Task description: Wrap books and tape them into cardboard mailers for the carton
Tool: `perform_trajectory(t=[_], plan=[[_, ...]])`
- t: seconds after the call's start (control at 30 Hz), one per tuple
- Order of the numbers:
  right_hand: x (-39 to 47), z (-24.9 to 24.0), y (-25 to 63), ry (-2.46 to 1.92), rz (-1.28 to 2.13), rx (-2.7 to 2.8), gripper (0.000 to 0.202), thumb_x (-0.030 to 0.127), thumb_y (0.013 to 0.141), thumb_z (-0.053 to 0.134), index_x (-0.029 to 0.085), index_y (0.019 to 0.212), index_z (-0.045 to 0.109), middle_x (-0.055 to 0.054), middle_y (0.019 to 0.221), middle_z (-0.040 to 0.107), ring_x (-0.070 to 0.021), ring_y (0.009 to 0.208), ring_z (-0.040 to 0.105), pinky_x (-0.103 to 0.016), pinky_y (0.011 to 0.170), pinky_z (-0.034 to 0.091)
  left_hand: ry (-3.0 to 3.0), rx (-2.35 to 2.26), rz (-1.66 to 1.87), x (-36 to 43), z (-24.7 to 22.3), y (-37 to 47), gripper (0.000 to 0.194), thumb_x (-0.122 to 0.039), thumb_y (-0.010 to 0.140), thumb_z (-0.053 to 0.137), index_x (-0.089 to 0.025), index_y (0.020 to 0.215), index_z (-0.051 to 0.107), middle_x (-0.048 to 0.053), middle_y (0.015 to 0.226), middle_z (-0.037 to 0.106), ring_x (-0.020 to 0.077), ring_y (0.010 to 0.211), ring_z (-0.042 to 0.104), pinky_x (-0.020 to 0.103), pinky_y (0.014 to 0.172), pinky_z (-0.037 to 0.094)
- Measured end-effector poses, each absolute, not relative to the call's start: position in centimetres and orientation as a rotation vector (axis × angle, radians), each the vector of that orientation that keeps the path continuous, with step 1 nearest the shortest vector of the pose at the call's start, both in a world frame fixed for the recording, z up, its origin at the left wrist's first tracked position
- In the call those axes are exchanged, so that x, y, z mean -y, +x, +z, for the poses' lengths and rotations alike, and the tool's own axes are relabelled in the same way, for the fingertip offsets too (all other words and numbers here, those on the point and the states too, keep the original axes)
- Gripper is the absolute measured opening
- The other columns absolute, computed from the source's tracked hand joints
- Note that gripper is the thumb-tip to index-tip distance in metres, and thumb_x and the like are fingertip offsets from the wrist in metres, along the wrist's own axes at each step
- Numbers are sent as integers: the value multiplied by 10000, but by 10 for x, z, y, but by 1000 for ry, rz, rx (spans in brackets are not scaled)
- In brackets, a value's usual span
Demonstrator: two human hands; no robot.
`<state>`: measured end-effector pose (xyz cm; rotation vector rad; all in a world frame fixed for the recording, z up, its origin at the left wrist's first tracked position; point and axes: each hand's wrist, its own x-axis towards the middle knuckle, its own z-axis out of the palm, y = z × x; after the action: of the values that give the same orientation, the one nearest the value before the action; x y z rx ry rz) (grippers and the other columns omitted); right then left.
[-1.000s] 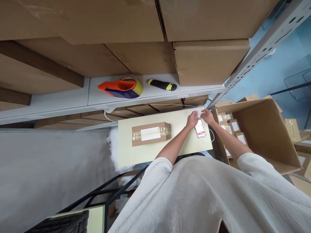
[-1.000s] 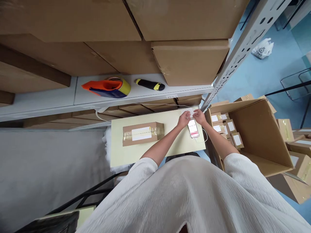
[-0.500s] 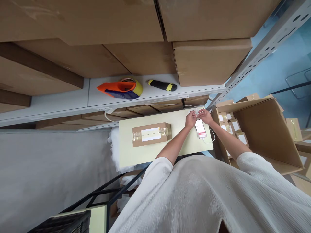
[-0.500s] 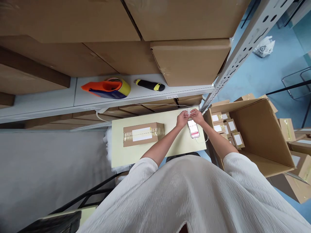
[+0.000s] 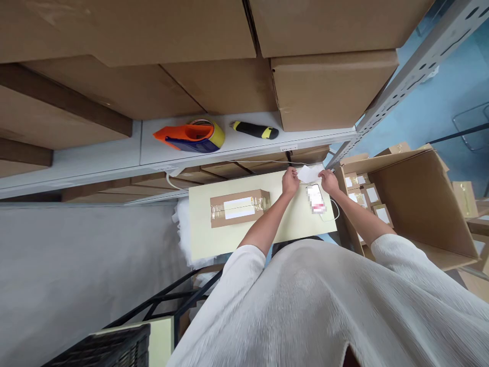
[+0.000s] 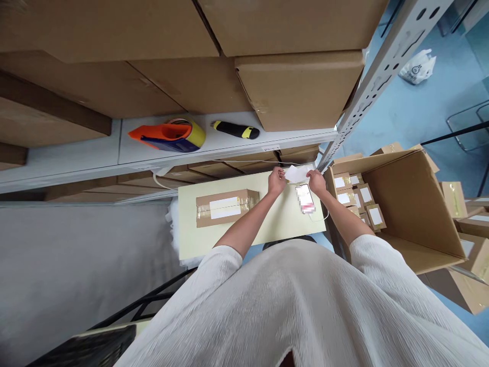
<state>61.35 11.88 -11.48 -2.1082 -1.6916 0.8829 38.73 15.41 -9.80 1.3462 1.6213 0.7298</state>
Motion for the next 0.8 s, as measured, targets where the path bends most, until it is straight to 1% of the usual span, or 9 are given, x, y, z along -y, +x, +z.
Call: perform_trajectory(t=[0.07,0.17,0.37,0.47,0.53,0.6,0.7,0.73,0.8], plan=[[-117,-119,616,-2176,885,1662,317,152,985,497,196,1133,774,-196,1311,707,-362,1165,667,-468,987,577,1356,-1675,744,-156,-96,377,347,22,810,633,-273,994,646,-9,986,718,184,926,693,315,914,567],[-115,-125,618,-2277,878,1643,322,114,962,535,190,1156,781,-203,1316,709,-367,1186,673,-463,1013,576,1369,-1758,752,-159,-92,360,350,44,793,593,-271,946,597,-14,980,695,178,898,670,302,888,533],[-110,-131,617,-2380,916,1632,320,82,915,606,186,1177,759,-217,1316,693,-357,1195,678,-448,1010,576,1316,-1836,795,-166,-76,323,368,43,741,600,-264,941,561,-16,986,683,167,812,631,313,876,515],[-107,-128,612,-2449,971,1622,335,80,912,604,176,1203,740,-242,1368,651,-387,1215,667,-494,1007,582,1265,-1817,837,-160,-65,309,367,22,751,615,-263,973,552,-10,1030,694,161,808,642,308,858,527],[-104,-123,605,-2435,931,1644,333,93,913,606,172,1213,727,-254,1416,609,-417,1273,634,-534,1034,574,1231,-1796,859,-151,-58,302,374,2,767,629,-262,1022,559,1,1102,707,155,822,657,305,853,540],[-100,-116,592,-2298,886,1706,324,131,916,629,184,1223,714,-240,1438,583,-423,1322,601,-555,1076,561,1186,-1780,893,-140,-50,297,383,-19,781,645,-259,1069,568,18,1169,711,158,865,675,307,870,555],[-93,-102,559,-1890,959,1827,380,236,923,685,226,1303,680,-176,1441,585,-366,1292,621,-543,1119,564,1070,-1745,969,-123,-37,290,392,-50,795,664,-257,1116,576,39,1222,709,172,940,691,318,908,577],[-91,-98,545,-1740,1014,1853,438,289,918,717,247,1351,660,-151,1454,585,-341,1271,634,-533,1124,570,1022,-1725,994,-118,-32,288,398,-62,798,671,-258,1131,578,44,1235,709,178,962,695,322,910,584],[-87,-89,515,-1540,1094,1843,630,412,868,816,282,1449,609,-132,1511,570,-330,1269,642,-531,1113,585,932,-1673,1045,-109,-23,281,420,-84,801,684,-263,1167,581,56,1273,708,194,1012,701,325,898,592]])
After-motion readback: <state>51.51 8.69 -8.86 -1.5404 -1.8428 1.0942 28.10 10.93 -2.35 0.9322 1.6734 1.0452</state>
